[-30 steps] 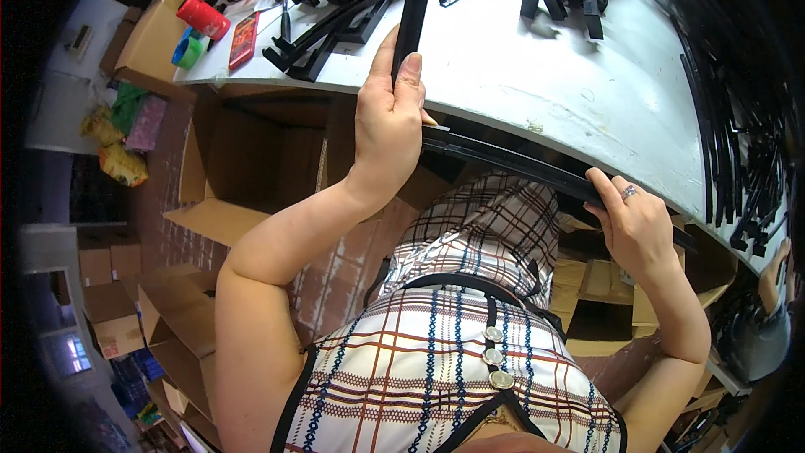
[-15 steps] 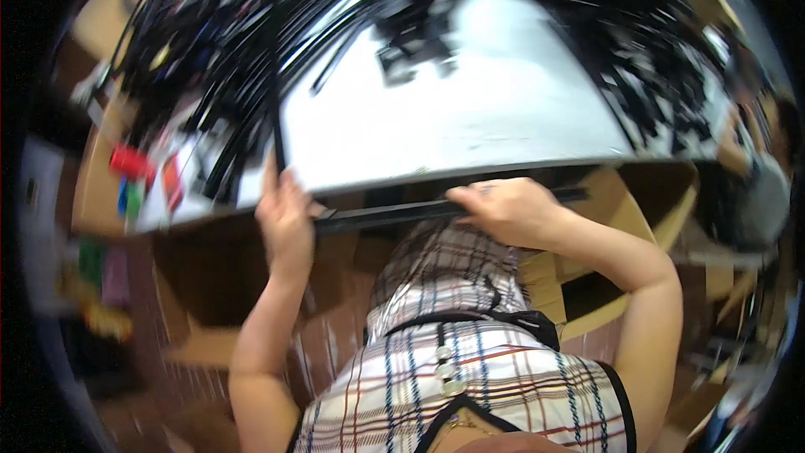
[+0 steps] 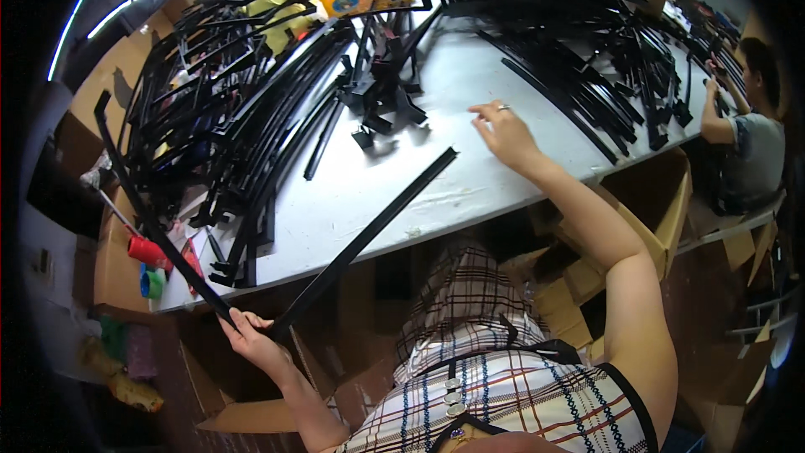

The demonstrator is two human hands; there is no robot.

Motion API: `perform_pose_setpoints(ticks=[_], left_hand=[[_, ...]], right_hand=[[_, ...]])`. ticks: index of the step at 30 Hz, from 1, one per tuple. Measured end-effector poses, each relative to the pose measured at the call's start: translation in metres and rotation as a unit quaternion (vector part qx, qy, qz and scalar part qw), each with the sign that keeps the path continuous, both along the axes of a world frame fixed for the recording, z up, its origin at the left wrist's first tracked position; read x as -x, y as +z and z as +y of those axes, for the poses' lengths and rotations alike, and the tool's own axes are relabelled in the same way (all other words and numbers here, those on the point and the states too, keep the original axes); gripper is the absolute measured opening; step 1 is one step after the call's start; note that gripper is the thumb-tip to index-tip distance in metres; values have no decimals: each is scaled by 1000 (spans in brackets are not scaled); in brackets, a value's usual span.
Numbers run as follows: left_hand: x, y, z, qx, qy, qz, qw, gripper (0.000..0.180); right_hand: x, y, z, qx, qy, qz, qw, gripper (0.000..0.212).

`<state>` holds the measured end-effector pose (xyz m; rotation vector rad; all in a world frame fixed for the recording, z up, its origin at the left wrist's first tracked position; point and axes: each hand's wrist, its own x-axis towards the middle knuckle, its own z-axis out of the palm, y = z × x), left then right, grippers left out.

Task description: Assembling black plastic frame components by hand at a workshop table.

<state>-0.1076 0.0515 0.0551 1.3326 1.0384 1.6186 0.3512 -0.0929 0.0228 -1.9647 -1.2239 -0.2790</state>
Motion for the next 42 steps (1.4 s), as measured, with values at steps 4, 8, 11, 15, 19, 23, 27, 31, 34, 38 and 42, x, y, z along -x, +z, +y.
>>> perform_pose_setpoints(ticks=[4,8,11,15,19,23,27,31,34,38,42], left_hand=[[21,16,-3,5,77,-13,997,34],[34,26,-20,-18,123,-14,992,38],[45,22,-28,-23,138,-19,990,38],[46,16,-31,-15,148,7,989,38],[65,11,-38,20,184,1,983,39],[57,2,-23,40,162,-9,986,41],[49,-3,-8,41,116,-11,992,35],[44,-12,1,44,70,-57,995,32],[34,-11,-3,44,54,-55,996,28],[31,-10,-15,36,53,-76,995,24],[39,-12,-27,33,45,-68,996,30]], right_hand=[[-17,-19,101,-64,18,105,992,31],[-40,-10,191,-96,-38,233,967,50],[-72,-16,233,-147,-71,244,956,65],[-111,-25,251,-114,-6,227,967,53],[-67,3,237,-221,66,151,961,21],[-57,11,151,-241,147,369,886,31],[11,24,56,-129,168,538,816,37],[64,-22,34,-94,87,556,821,67],[82,-12,31,43,56,391,917,79],[82,-45,43,38,-42,190,980,84],[89,-37,28,-122,-46,468,874,71]])
